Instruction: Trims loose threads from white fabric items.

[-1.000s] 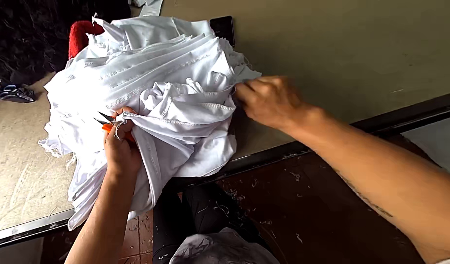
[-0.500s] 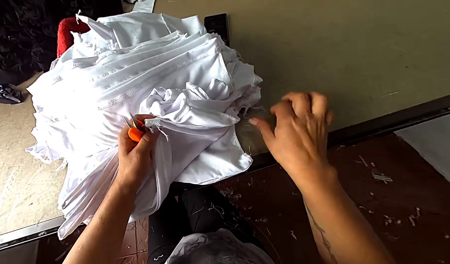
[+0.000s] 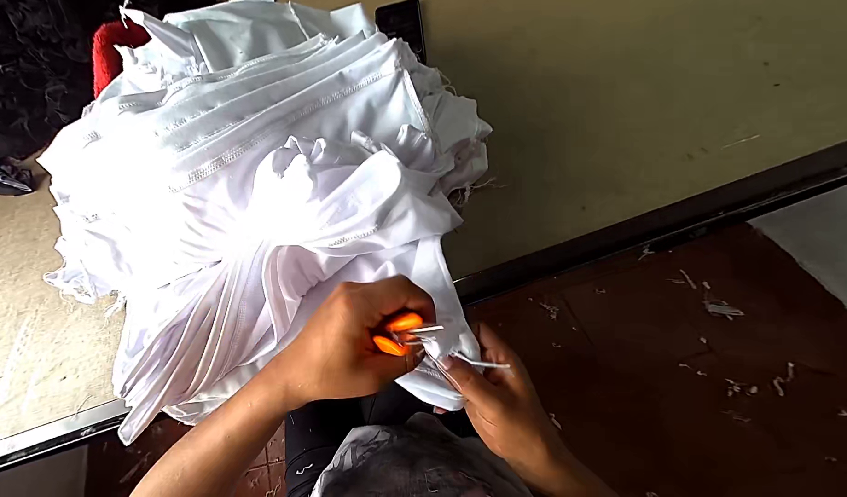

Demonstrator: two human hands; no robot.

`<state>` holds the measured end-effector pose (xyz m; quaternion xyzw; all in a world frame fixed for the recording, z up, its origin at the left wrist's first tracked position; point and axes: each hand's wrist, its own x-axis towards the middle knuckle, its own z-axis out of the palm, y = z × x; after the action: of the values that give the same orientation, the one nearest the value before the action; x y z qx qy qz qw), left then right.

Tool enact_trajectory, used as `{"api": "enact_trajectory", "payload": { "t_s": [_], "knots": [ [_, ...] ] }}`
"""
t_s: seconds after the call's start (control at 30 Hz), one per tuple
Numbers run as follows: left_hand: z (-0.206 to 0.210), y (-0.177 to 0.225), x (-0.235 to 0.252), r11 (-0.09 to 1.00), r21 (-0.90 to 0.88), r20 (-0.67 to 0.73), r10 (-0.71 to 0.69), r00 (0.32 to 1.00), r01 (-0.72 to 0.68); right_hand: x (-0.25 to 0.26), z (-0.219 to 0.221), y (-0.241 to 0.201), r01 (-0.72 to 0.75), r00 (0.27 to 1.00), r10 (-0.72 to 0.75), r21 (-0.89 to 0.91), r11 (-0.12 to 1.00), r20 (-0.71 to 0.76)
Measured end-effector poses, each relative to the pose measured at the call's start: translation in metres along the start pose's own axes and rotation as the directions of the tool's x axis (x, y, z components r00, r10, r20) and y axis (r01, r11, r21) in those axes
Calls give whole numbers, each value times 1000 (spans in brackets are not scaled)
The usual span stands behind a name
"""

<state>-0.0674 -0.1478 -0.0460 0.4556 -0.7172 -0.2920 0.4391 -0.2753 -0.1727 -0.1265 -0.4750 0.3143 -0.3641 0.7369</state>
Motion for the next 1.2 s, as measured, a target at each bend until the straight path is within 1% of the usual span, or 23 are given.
{"api": "enact_trajectory", "payload": {
  "t_s": [0.03, 0.07, 0.1, 0.13, 0.17, 0.2, 0.23, 0.3, 0.37, 0.43, 0.5, 0.6, 0.73, 0.77, 0.8, 0.83, 0.87, 0.9, 0.93, 0.97, 1.1, 1.17, 1.2],
  "knots": [
    [7, -9, -4, 999, 45, 69, -21, 997, 18, 0, -13, 17, -14, 999, 7, -151, 988, -47],
    [13, -15, -9, 995, 97, 103, -37, 994, 27, 0, -24, 31, 33, 996, -58, -340, 940, -64],
    [14, -18, -13, 991, 130, 113, -44, 993, 29, -3, -30, 40, 141, 978, -200, -535, 833, -55],
    [12, -20, -15, 990, 135, 117, -47, 992, 31, -5, -32, 43, 268, 927, -375, -658, 704, -24],
    [10, -20, -18, 994, 108, 114, -49, 992, 36, -8, -30, 40, 364, 864, -503, -710, 603, 15],
    [9, -19, -20, 997, 73, 110, -46, 993, 38, -11, -25, 33, 425, 821, -569, -723, 545, 53],
    [7, -18, -21, 998, 42, 108, -47, 993, 42, -11, -20, 25, 465, 806, -586, -701, 541, 82],
    [6, -15, -21, 998, -17, 125, -62, 990, 65, -9, -5, 14, 492, 840, -525, -603, 628, 138],
    [5, -11, -20, 995, -70, 155, -55, 986, 67, -3, 7, 12, 517, 845, -499, -534, 669, 192],
    [4, -11, -19, 993, -107, 164, -26, 986, 44, 2, 15, 13, 570, 805, -561, -513, 641, 193],
    [2, -10, -20, 993, -113, 173, -16, 985, 36, 4, 21, 13, 583, 781, -604, -531, 615, 158],
    [1, -6, -18, 989, -136, 196, -31, 980, 59, 0, 26, 12, 569, 797, -582, -519, 638, 160],
    [-3, -3, -18, 977, -203, 232, -19, 973, 68, 1, 24, 13, 609, 764, -628, -483, 628, 146],
    [-5, -4, -20, 981, -187, 225, -12, 974, 56, 1, 20, 12, 607, 763, -631, -490, 625, 141],
    [-9, -3, -22, 991, -131, 210, -2, 978, 30, 2, 16, 12, 608, 751, -648, -515, 605, 126],
    [-13, -2, -24, 1000, -19, 191, 13, 982, -9, 3, 13, 11, 615, 722, -682, -559, 555, 117],
    [-17, -2, -27, 988, 146, 172, 29, 985, -54, 5, 10, 11, 624, 681, -724, -602, 498, 107],
    [-18, -1, -30, 948, 305, 153, 47, 987, -92, 7, 9, 13, 630, 640, -762, -634, 450, 95],
    [-16, -2, -33, 909, 401, 137, 64, 989, -114, 9, 10, 16, 632, 609, -788, -654, 415, 90],
    [-13, -1, -36, 895, 429, 127, 72, 989, -120, 10, 12, 19, 635, 590, -802, -667, 390, 93],
    [-1, 3, -41, 921, 363, 88, 120, 989, -144, 13, 21, 23, 671, 552, -823, -657, 343, 134],
    [1, 3, -45, 908, 389, 103, 123, 987, -154, 12, 20, 19, 701, 513, -848, -634, 326, 131],
    [1, 2, -46, 893, 422, 127, 110, 986, -154, 10, 18, 15, 708, 493, -858, -640, 298, 146]
  ]
}}
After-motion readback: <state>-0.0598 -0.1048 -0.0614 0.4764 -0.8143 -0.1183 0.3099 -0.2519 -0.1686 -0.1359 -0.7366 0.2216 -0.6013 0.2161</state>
